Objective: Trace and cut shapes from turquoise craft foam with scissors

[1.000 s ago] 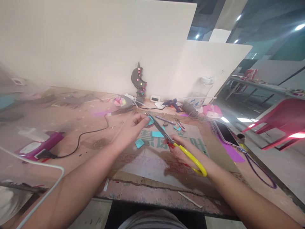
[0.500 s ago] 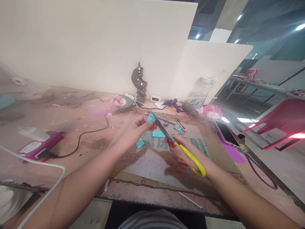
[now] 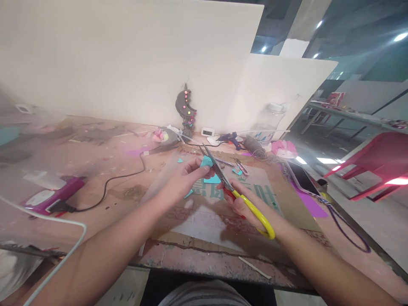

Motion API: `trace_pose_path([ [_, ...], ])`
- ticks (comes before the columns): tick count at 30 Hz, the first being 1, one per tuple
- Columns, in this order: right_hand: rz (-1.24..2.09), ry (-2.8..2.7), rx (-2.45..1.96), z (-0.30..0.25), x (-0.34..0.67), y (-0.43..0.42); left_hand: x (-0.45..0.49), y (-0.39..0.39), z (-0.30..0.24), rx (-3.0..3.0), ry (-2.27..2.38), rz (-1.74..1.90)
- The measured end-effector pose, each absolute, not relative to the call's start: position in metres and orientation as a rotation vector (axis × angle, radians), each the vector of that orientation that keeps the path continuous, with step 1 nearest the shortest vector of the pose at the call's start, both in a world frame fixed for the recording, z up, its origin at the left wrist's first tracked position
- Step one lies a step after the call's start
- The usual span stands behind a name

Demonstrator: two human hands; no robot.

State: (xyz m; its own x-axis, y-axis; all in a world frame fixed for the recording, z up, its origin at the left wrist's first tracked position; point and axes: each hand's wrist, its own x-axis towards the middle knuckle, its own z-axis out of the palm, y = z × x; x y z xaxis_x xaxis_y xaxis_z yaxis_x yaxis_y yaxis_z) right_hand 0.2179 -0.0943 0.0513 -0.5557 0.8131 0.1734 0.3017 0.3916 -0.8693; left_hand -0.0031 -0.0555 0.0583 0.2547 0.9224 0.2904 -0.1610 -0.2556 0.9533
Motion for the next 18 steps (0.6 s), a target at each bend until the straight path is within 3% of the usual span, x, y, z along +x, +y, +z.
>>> trace_pose_path([
  [18, 1.225, -2.024, -0.935, 0.042, 0.222, -0.086, -0.009, -0.052, 0.059, 1.525, 0.827, 1.26],
])
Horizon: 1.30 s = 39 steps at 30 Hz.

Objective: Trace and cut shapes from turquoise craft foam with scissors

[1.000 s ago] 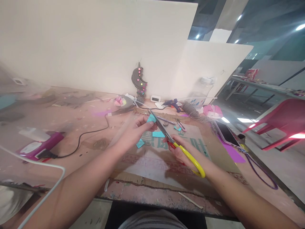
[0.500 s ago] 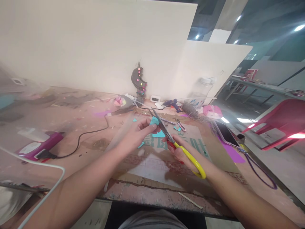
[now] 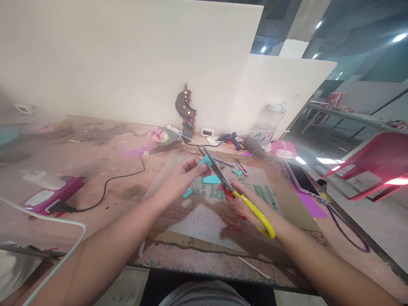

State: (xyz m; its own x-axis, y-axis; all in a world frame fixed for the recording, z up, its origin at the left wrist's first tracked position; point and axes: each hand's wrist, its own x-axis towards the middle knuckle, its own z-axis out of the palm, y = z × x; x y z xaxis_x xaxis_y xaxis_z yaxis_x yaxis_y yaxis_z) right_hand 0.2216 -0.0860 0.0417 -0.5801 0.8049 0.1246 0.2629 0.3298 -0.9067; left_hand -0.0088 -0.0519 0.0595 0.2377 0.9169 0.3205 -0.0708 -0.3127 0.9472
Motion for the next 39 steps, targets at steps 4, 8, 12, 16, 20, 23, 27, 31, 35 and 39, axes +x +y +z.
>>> trace_pose_path([
  [4, 1.255, -2.026, -0.917, 0.041, 0.222, -0.086, -0.009, -0.051, 0.059, 1.537, 0.833, 1.272],
  [8, 1.248, -2.024, -0.926, 0.039, 0.223, -0.086, -0.01, -0.051, 0.059, 1.571, 0.854, 1.277],
  [12, 1.232, -2.022, -0.938, 0.038, 0.223, -0.084, -0.011, -0.05, 0.06, 1.574, 0.872, 1.287],
  [16, 1.272, -2.014, -0.922, 0.037, 0.224, -0.083, -0.012, -0.049, 0.059, 1.558, 0.872, 1.295],
  [20, 1.271, -2.016, -0.91, 0.037, 0.224, -0.082, -0.013, -0.049, 0.058, 1.547, 0.88, 1.288],
  [23, 1.258, -2.032, -0.927, 0.039, 0.223, -0.083, -0.013, -0.047, 0.057, 1.548, 0.882, 1.304],
  [27, 1.256, -2.049, -0.964, 0.043, 0.222, -0.084, -0.014, -0.045, 0.056, 1.539, 0.884, 1.31],
  [31, 1.229, -2.064, -0.976, 0.045, 0.223, -0.084, -0.015, -0.043, 0.055, 1.535, 0.884, 1.302],
  [35, 1.188, -2.107, -0.973, 0.051, 0.223, -0.086, -0.016, -0.042, 0.054, 1.527, 0.881, 1.306],
  [39, 1.194, -2.141, -1.024, 0.061, 0.223, -0.09, -0.015, -0.041, 0.054, 1.524, 0.876, 1.304],
])
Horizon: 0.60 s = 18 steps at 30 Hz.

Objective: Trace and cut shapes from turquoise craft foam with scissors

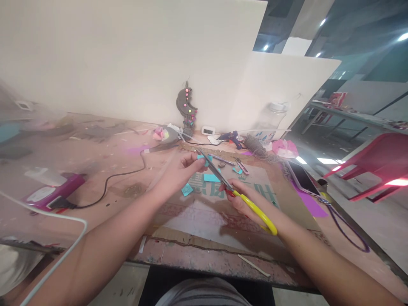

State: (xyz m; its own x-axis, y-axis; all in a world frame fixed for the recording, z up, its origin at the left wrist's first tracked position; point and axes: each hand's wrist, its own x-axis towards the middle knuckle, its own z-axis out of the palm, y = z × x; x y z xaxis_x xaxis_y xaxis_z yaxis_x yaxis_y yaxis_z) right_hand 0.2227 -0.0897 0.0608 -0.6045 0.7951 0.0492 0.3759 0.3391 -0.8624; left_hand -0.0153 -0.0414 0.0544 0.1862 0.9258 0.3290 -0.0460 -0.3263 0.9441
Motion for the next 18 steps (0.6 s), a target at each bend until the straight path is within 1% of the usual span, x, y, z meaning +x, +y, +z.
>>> trace_pose_path([
  [18, 1.253, -2.075, -0.999, 0.0521, 0.2227, -0.0861, -0.0158, -0.0401, 0.0535, 1.537, 0.873, 1.302],
])
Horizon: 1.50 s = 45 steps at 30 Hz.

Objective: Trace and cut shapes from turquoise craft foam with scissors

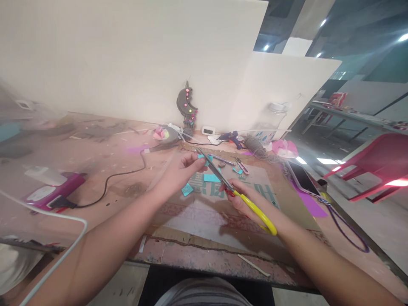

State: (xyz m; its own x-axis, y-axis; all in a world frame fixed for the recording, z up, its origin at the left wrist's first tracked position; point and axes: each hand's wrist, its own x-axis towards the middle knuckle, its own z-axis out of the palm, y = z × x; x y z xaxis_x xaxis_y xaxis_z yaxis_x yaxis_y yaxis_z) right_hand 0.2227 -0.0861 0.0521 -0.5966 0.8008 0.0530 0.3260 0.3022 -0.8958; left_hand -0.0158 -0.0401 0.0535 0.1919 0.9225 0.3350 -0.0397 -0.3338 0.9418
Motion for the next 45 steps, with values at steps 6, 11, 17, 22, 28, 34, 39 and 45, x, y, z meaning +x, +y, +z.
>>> trace_pose_path([
  [6, 1.237, -2.064, -0.961, 0.042, 0.225, -0.082, -0.016, -0.04, 0.051, 1.543, 0.874, 1.307],
  [11, 1.275, -2.038, -0.97, 0.041, 0.226, -0.082, -0.017, -0.04, 0.054, 1.544, 0.891, 1.36],
  [17, 1.388, -1.963, -0.958, 0.045, 0.223, -0.085, -0.018, -0.041, 0.055, 1.569, 0.898, 1.376],
  [22, 1.458, -1.863, -0.931, 0.049, 0.222, -0.089, -0.014, -0.048, 0.056, 1.629, 0.903, 1.305],
  [28, 1.446, -1.883, -0.898, 0.042, 0.222, -0.084, -0.011, -0.051, 0.058, 1.6, 0.888, 1.281],
  [34, 1.412, -1.841, -0.917, 0.043, 0.218, -0.09, -0.009, -0.052, 0.058, 1.592, 0.877, 1.239],
  [39, 1.432, -1.816, -0.922, 0.043, 0.217, -0.092, -0.006, -0.055, 0.059, 1.569, 0.891, 1.213],
  [45, 1.427, -1.832, -0.935, 0.045, 0.217, -0.091, -0.005, -0.055, 0.057, 1.554, 0.903, 1.191],
])
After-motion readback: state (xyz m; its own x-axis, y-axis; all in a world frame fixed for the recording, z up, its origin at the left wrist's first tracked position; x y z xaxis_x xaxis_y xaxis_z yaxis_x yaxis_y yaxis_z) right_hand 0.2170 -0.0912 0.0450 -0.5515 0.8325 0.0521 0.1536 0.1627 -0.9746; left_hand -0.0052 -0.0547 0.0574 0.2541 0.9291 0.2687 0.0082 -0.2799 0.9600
